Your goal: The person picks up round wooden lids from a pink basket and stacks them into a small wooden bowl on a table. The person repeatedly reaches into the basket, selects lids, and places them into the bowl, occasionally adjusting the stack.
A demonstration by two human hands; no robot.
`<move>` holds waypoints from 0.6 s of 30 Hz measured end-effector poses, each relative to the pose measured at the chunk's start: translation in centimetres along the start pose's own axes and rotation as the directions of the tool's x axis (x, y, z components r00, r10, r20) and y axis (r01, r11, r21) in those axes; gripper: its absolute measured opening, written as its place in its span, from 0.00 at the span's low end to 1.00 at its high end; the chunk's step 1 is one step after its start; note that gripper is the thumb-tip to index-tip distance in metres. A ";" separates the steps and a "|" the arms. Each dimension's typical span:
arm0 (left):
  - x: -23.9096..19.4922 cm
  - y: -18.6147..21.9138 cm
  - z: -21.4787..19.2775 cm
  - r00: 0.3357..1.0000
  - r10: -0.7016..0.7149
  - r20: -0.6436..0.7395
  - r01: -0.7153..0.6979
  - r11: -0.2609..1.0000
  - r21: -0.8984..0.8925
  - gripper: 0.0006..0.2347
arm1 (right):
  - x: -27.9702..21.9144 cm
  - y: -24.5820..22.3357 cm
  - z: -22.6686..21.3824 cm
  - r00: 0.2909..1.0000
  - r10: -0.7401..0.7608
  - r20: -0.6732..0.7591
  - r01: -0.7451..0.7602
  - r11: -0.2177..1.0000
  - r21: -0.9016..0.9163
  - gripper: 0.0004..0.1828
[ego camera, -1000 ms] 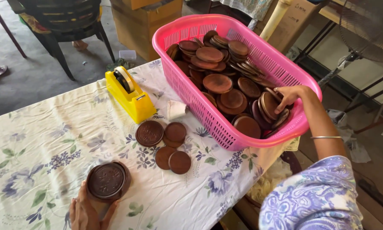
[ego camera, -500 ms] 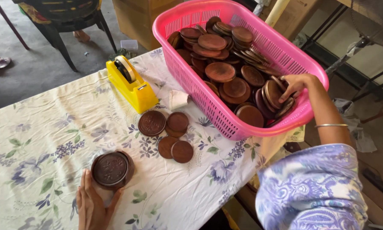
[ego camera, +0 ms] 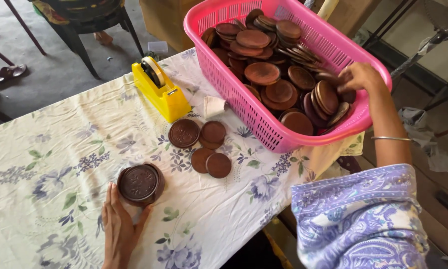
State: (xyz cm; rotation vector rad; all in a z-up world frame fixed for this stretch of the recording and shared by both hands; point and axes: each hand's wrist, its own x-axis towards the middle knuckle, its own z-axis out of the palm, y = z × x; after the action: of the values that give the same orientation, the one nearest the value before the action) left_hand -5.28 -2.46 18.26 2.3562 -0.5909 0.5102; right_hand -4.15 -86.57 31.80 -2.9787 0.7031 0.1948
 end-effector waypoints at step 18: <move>-0.5 -1.4 1.4 0.999 -0.047 0.021 0.047 0.998 0.040 0.47 | -5.0 -8.6 -2.8 0.731 -0.147 -0.666 0.154 0.987 -0.048 0.13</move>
State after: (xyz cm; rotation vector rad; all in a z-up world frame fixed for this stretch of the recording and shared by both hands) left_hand -4.65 -2.30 16.27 2.4100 -0.5387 0.4795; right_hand -4.43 -77.00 35.60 -3.0375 0.4776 -0.9405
